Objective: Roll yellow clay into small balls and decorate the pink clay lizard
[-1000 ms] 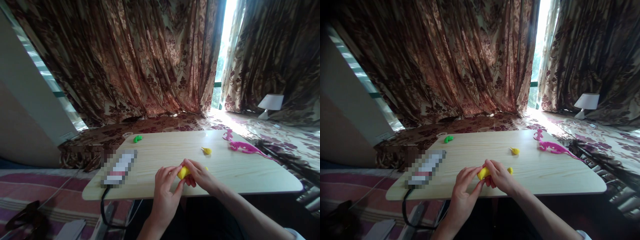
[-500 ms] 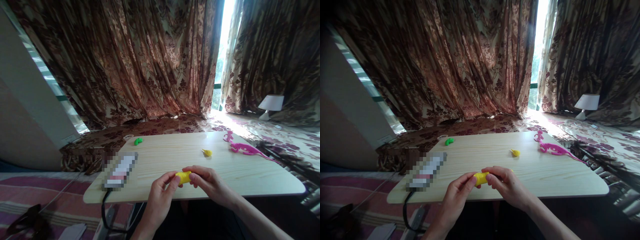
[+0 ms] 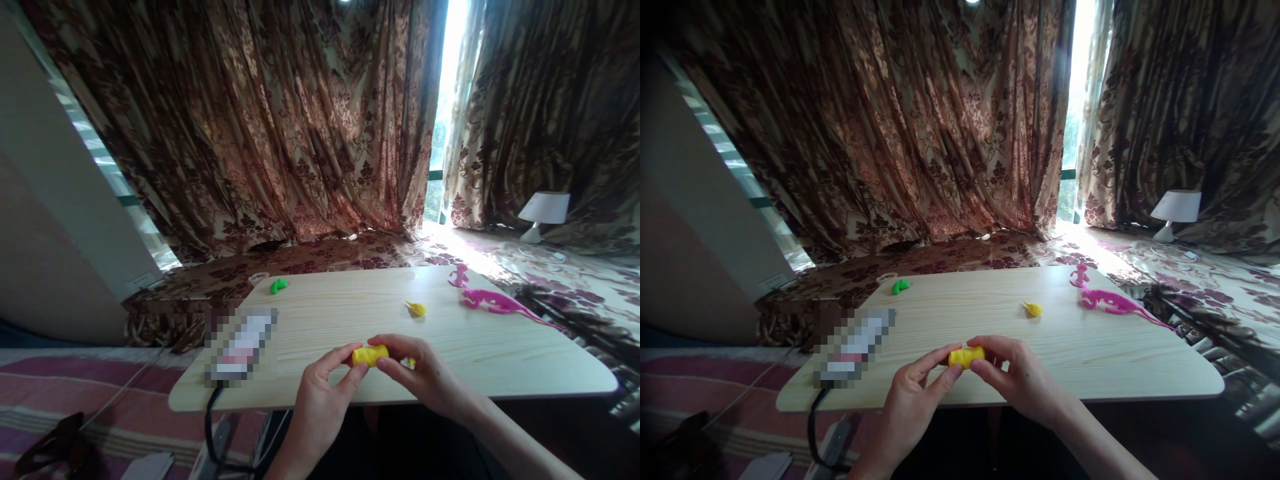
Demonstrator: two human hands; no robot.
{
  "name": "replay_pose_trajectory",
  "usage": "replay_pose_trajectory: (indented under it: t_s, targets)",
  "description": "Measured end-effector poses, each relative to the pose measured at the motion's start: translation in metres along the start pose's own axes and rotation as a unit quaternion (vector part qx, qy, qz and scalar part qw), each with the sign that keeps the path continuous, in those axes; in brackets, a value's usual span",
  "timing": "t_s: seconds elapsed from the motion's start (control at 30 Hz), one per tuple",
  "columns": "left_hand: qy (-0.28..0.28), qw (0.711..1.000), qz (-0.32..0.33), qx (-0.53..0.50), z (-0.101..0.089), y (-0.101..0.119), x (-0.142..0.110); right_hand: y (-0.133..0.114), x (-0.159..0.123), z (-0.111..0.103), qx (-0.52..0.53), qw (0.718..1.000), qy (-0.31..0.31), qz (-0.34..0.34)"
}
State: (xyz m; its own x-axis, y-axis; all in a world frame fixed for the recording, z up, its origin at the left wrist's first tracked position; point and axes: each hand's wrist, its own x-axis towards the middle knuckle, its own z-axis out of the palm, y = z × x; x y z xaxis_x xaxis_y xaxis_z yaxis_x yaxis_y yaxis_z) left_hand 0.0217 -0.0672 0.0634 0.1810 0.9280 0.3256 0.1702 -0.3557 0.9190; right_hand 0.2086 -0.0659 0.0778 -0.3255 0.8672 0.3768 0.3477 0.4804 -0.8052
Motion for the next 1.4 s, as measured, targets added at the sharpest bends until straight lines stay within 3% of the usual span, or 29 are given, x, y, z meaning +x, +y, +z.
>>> replay_pose_trajectory:
  t_s: [0.27, 0.4, 0.5, 0.6, 0.77, 0.83, 0.93, 1.03, 1.13, 1.27, 1.4]
  targets:
    - [0.004, 1.0, 0.019, 0.007, 0.0, -0.001, -0.001, 0.003, 0.001, 0.001, 0.138, 0.989, -0.039, 0.049]
    - [-0.005, 1.0, 0.017, 0.005, 0.0, -0.006, 0.004, 0.01, 0.002, 0.003, 0.147, 0.987, -0.028, 0.059]
    - [0.0, 1.0, 0.012, 0.023, 0.0, -0.014, 0.009, 0.016, 0.005, 0.007, 0.09, 0.995, -0.002, 0.049]
    - [-0.002, 0.993, 0.046, 0.107, 0.003, -0.025, 0.016, 0.024, 0.007, 0.01, -0.046, 0.998, 0.028, 0.027]
    - [0.006, 0.978, 0.078, 0.194, 0.01, -0.045, 0.023, 0.03, 0.002, 0.009, -0.266, 0.964, 0.006, -0.019]
    - [0.007, 0.974, 0.088, 0.21, 0.012, -0.05, 0.025, 0.027, 0.007, 0.009, -0.301, 0.953, -0.006, -0.024]
    - [0.009, 0.969, 0.098, 0.228, 0.014, -0.056, 0.026, 0.025, 0.03, 0.017, -0.32, 0.947, 0.035, 0.009]
    - [0.015, 0.965, 0.102, 0.241, 0.011, -0.06, 0.023, 0.033, 0.06, 0.04, -0.335, 0.939, 0.069, 0.035]
    - [0.026, 0.961, 0.105, 0.253, -0.005, -0.064, 0.017, 0.045, 0.072, 0.065, -0.356, 0.93, 0.077, 0.046]
    - [0.083, 0.941, 0.118, 0.305, -0.032, -0.073, 0.01, 0.047, 0.046, 0.082, -0.386, 0.919, 0.072, 0.038]
    - [0.103, 0.936, 0.113, 0.317, -0.04, -0.086, 0.008, 0.035, 0.012, 0.086, -0.418, 0.908, -0.006, -0.031]
